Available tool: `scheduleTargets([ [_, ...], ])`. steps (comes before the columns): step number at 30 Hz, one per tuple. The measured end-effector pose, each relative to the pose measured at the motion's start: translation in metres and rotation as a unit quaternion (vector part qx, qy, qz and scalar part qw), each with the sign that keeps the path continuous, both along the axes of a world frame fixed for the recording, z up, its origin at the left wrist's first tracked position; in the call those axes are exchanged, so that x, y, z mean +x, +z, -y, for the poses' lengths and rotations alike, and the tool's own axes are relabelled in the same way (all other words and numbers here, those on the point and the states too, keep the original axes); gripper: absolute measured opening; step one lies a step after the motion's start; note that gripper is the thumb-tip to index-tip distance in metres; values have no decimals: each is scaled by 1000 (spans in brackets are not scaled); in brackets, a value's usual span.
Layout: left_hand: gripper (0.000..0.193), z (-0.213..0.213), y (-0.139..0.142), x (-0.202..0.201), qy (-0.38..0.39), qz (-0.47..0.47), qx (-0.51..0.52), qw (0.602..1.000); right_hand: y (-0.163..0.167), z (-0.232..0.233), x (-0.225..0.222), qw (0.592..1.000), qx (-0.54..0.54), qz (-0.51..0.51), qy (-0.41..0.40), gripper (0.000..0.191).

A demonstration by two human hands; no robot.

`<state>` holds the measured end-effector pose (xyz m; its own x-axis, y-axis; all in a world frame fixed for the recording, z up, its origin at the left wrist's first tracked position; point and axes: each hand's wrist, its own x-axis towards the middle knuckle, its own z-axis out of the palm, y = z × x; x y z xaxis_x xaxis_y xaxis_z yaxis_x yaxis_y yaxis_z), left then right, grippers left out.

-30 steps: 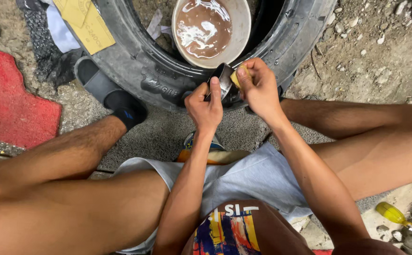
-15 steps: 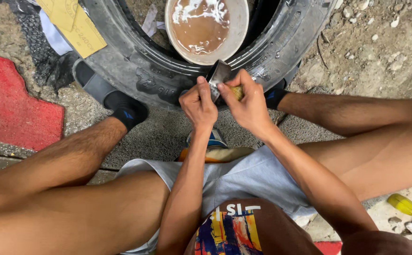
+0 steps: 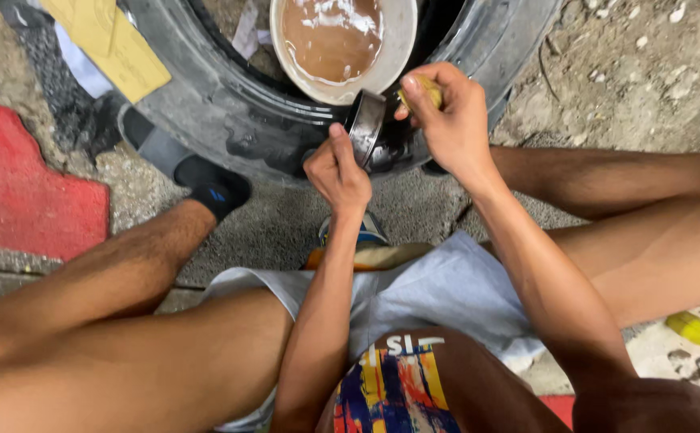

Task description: The person sits on the ground and scrubs a black hubcap with a yellow sponge, repeatedly dipping it into a bucket of soapy water. They clean both the interior and exterior surfaces, rotating the hubcap to reach different areas.

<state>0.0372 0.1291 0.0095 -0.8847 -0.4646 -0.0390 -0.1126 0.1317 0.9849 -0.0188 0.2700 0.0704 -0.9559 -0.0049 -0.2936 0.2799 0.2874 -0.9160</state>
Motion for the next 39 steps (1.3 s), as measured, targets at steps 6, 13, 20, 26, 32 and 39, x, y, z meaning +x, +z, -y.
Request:
scheduleTargets([
  [6, 58, -1, -5, -1, 4, -22, 37, 999, -9, -2, 16, 999, -35, -6, 38, 16],
  [13, 59, -1, -2, 0, -11, -15, 52, 998, -1, 24, 20, 999, -12, 42, 30, 18],
  [20, 59, 2, 3, -3, -19, -14, 38, 999, 4, 12, 19, 993, -76, 54, 73, 24],
  [26, 61, 1, 3, -2, -13, -12, 38, 999, 9, 5, 12, 987, -135, 57, 66, 18],
  [32, 62, -1, 3, -2, -12, 5, 38, 999, 16, -6, 10, 976, -177, 122, -18, 15],
  [39, 63, -2, 3, 0, -10, -1, 38, 999, 21, -17, 14, 957, -267, 102, 56, 23],
])
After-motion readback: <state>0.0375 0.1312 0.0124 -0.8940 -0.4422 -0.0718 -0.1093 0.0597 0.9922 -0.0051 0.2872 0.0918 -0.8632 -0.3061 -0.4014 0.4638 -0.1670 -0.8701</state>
